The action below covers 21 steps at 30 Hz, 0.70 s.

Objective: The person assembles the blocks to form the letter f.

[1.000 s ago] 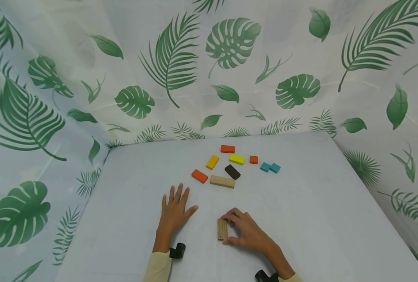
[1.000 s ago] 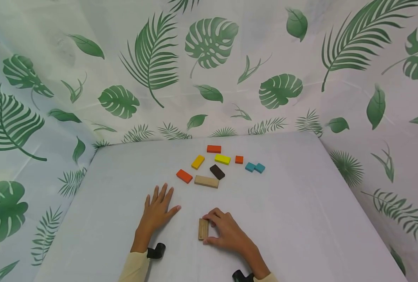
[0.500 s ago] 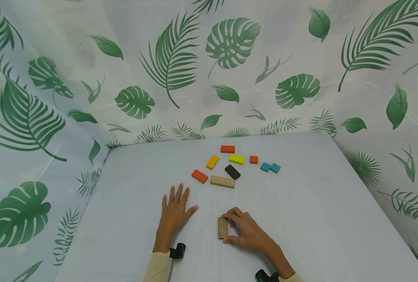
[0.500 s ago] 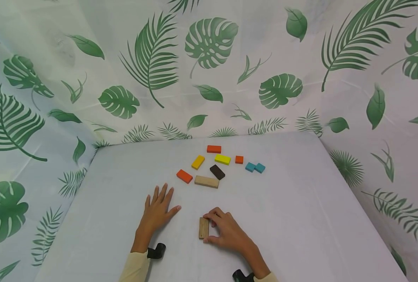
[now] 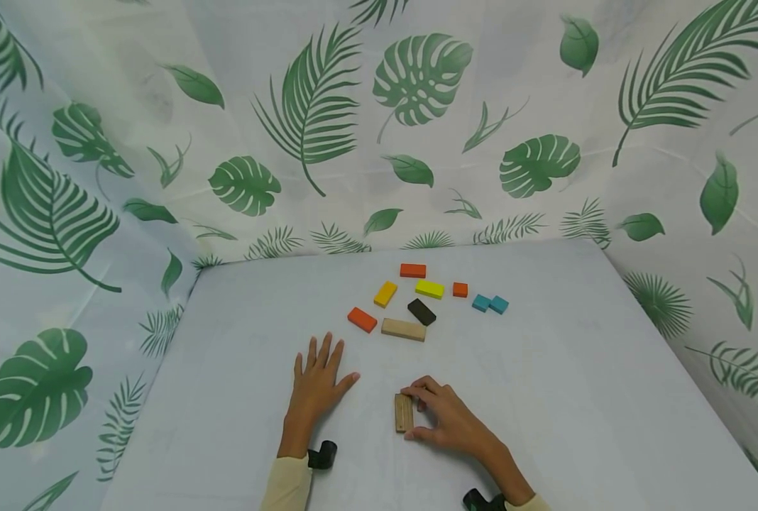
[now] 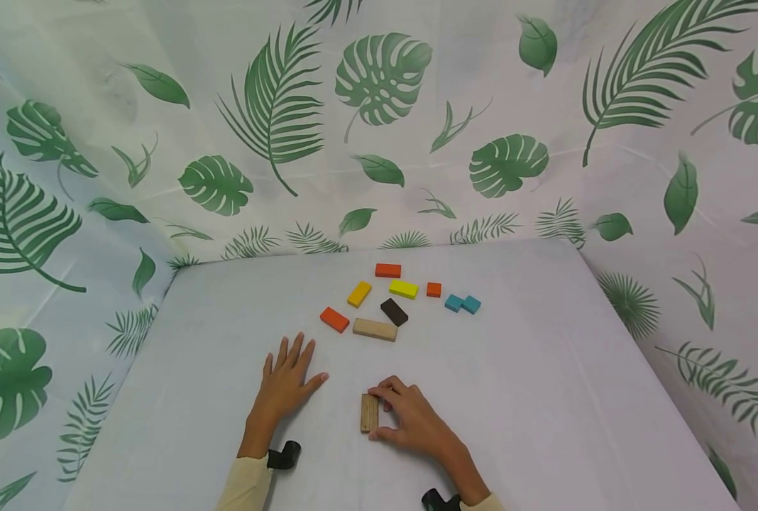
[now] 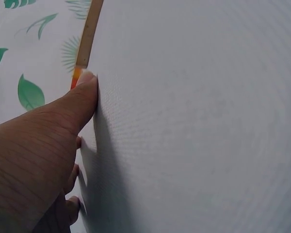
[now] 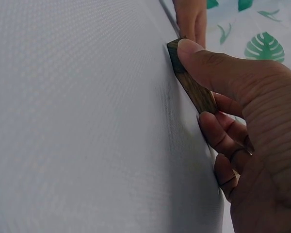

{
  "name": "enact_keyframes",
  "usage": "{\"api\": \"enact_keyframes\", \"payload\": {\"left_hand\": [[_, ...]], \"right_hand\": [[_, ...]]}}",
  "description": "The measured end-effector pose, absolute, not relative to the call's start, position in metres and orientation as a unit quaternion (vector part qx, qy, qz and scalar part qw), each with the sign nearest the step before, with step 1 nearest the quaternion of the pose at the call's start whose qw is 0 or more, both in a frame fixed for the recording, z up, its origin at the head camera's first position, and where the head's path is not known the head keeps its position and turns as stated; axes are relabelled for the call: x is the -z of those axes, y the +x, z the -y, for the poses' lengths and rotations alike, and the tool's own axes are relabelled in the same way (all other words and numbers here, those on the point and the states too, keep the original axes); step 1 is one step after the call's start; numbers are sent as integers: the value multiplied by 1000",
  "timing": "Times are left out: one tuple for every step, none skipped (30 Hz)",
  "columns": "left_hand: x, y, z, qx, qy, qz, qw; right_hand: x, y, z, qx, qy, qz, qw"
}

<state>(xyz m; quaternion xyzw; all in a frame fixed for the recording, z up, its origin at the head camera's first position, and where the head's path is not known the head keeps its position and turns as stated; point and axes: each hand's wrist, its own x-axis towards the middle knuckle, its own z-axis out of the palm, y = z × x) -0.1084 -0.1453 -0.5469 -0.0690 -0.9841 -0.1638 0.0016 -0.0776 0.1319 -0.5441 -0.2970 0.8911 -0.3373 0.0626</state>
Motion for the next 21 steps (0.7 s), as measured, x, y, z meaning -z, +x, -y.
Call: {"api": "enact_keyframes", "payload": {"left_hand": [[547,-108,145,164,-69,984,1],[546,-108,145,163,-69,984,0],[546,-108,145,163,-69,984,0],[546,-108,145,162,-69,984,-1],[546,-108,145,164,-69,984,-1],[546,-108,145,164,-69,984,0],[546,-108,145,163,-69,984,-1],[546,-107,145,163,-70,984,0],[546,-107,145,165,-71,984,1],[546,-107,145,165,-72,984,2],[546,-106,144,165,-73,984,3],[546,-106,144,164,-74,984,3],[546,-105,144,162,-75,984,3],[546,-105,144,163,-76,984,4],[545,-104,143,166,-77,983,5],[545,-103,143,167,-80,983,8],[545,-102,143,169,-83,982,10],[545,-101,142,170,-87,981,14],[545,-100,141,175,-92,980,19],[545,-98,140,181,-100,978,25],[545,-96,139,186,-108,976,30]], "right_hand": [[544,-78,-132,336,-298,-891,62],[544,-78,-132,336,-298,-891,63],[544,-78,-133,336,-299,-891,64],[544,-79,-133,339,-298,-890,67],[545,-79,-134,340,-298,-889,69],[545,-80,-134,344,-296,-888,72],[545,-81,-135,351,-294,-886,75],[545,-82,-136,359,-290,-884,77],[545,-84,-138,368,-285,-882,78],[545,-87,-139,376,-279,-880,75],[545,-89,-140,381,-274,-880,68],[544,-93,-142,386,-265,-882,62],[543,-97,-143,387,-256,-884,51],[543,-103,-143,384,-246,-889,37],[542,-108,-143,377,-237,-895,20],[542,-115,-143,369,-229,-901,2],[542,-121,-142,359,-220,-907,-16],[541,-128,-141,351,-210,-912,-33],[542,-135,-139,344,-203,-915,-48],[542,-141,-137,337,-199,-918,-62],[542,-147,-136,331,-195,-921,-71]]}}
